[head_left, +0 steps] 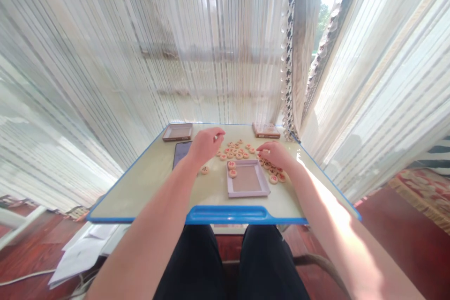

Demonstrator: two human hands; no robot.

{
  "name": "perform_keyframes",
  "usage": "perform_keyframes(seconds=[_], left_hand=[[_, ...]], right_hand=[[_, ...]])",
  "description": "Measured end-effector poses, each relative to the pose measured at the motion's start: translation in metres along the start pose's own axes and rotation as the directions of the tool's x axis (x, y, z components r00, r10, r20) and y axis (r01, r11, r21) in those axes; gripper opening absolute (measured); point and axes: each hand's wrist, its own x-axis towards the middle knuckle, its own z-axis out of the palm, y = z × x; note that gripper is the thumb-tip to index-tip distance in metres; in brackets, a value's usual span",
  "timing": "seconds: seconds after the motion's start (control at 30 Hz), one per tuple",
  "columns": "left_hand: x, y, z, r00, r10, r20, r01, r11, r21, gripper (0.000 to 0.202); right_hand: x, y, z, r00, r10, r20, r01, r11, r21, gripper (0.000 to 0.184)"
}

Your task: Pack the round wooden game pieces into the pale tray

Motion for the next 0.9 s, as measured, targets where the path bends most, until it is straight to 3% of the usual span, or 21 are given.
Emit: perform_keyframes(seconds=[0.17,0.3,0.37,0.47,0.57,0.67,0.9], left_hand=[[-0.009,-0.014,0.026,0.997,-0.037,0.071,0.035,0.999,0.03,0.029],[-0.01,-0.019,0.035,0.972,0.062,0.225,-0.072,0.997,0.034,0.028],[-0.009,-0.02,0.036,0.964,0.108,0.242,-0.122,0.992,0.043,0.031],[-0.007,-0.018,0.039,0.962,0.148,0.229,-0.173,0.981,0.09,0.036],[-0.004,-0.015,0.042,0.948,0.126,0.291,-0.165,0.979,0.116,0.031],[-0.003,-0.013,0.045,0.936,0.087,0.342,-0.127,0.987,0.096,0.025],[-0.003,-0.013,0.049,0.957,0.087,0.278,-0.116,0.989,0.088,0.03]], right_hand=[[-0.001,0.0,0.002,1.0,0.024,-0.012,-0.025,1.0,-0.009,0.024],[0.002,0.002,0.0,0.987,0.149,-0.063,-0.154,0.983,-0.101,0.026],[0.004,0.007,-0.003,0.951,0.299,-0.075,-0.307,0.943,-0.132,0.031],[0.006,0.016,-0.005,0.85,0.525,0.032,-0.512,0.84,-0.179,0.045],[0.007,0.02,-0.007,0.801,0.578,0.153,-0.546,0.812,-0.206,0.045],[0.008,0.016,-0.009,0.826,0.536,0.177,-0.51,0.843,-0.173,0.039],[0.007,0.004,-0.008,0.897,0.414,0.157,-0.41,0.91,-0.055,0.026]])
